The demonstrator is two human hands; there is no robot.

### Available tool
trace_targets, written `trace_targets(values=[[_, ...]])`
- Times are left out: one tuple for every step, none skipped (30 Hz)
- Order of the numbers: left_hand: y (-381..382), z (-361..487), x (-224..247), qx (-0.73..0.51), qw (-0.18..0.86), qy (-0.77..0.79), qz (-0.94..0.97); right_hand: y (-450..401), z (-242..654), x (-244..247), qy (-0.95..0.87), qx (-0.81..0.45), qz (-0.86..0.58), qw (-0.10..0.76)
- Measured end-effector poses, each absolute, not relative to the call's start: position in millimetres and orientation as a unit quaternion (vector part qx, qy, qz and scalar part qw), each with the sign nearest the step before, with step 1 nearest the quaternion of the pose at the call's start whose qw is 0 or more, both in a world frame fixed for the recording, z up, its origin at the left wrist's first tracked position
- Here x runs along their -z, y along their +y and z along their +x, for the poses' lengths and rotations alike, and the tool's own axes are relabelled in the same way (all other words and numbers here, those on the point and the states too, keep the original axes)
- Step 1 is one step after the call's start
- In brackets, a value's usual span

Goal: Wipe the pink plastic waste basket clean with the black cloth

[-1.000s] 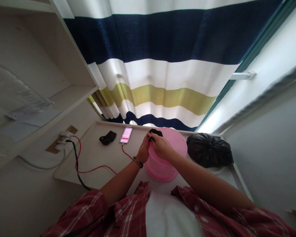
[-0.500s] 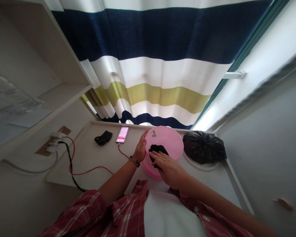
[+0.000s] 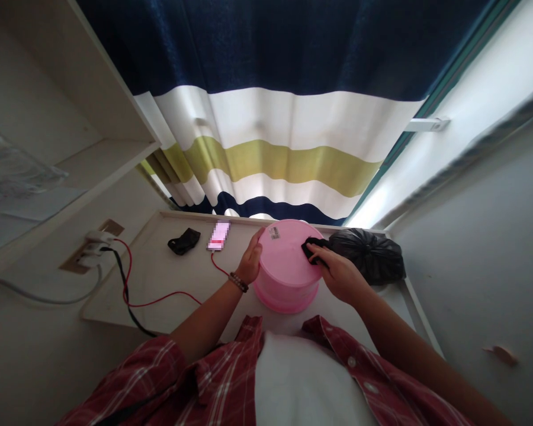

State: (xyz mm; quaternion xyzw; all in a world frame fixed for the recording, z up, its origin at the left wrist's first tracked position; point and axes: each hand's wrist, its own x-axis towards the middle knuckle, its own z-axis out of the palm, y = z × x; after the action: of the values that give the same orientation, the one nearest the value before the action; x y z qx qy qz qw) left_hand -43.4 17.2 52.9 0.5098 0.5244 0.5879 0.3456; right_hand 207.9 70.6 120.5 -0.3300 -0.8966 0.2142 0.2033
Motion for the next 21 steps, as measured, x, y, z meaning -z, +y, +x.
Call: trace_targets(values=[[17,-44,-53,-0.587,0.346,0.525,0.510,75,203,-117,-0.892,-0.202,-0.347,0.209],[18,-45,-52,-0.585,0.347,0.525,0.511,79,198,-114,-0.887,-0.191,-0.362,0.212],[18,-45,-52,-0.583,0.347,0.526,0.512,83,192,-111,-0.884,-0.182,-0.374,0.213],[18,-46,-52,-0.581,0.347,0.527,0.514,88,187,-109,-0.882,-0.177,-0.383,0.210],[18,-46,-51,-0.579,0.347,0.528,0.515,93,181,-108,-0.880,-0.175,-0.390,0.208],[19,-47,-51,-0.578,0.346,0.528,0.517,99,175,-108,-0.877,-0.176,-0.396,0.206],[19,-47,-51,-0.577,0.345,0.529,0.519,104,169,-108,-0.874,-0.180,-0.401,0.204],[19,-47,-51,-0.575,0.343,0.529,0.520,108,164,-109,-0.871,-0.186,-0.406,0.203],[20,-47,-51,-0.575,0.342,0.530,0.522,112,158,-111,-0.867,-0.194,-0.411,0.202],[20,-47,-51,-0.574,0.340,0.530,0.524,116,152,-113,-0.864,-0.201,-0.415,0.202],[20,-47,-51,-0.574,0.338,0.530,0.525,118,147,-114,-0.861,-0.207,-0.418,0.202],[20,-47,-51,-0.574,0.335,0.530,0.527,120,141,-115,-0.859,-0.212,-0.419,0.202],[20,-47,-51,-0.574,0.334,0.530,0.528,121,136,-116,-0.858,-0.215,-0.420,0.203],[20,-47,-51,-0.574,0.332,0.530,0.529,121,131,-116,-0.858,-0.216,-0.419,0.204],[20,-47,-51,-0.574,0.331,0.529,0.530,121,125,-117,-0.858,-0.216,-0.418,0.206],[20,-47,-51,-0.575,0.330,0.528,0.531,120,120,-117,-0.859,-0.217,-0.415,0.208],[20,-47,-52,-0.575,0.330,0.526,0.532,118,115,-116,-0.860,-0.218,-0.410,0.211],[20,-47,-52,-0.576,0.330,0.525,0.534,116,110,-116,-0.863,-0.221,-0.403,0.213],[20,-46,-52,-0.576,0.329,0.523,0.535,113,105,-116,-0.866,-0.224,-0.393,0.213],[20,-46,-53,-0.577,0.328,0.522,0.536,109,100,-115,-0.870,-0.228,-0.381,0.213],[20,-46,-53,-0.578,0.327,0.521,0.537,105,97,-115,-0.876,-0.230,-0.367,0.213]])
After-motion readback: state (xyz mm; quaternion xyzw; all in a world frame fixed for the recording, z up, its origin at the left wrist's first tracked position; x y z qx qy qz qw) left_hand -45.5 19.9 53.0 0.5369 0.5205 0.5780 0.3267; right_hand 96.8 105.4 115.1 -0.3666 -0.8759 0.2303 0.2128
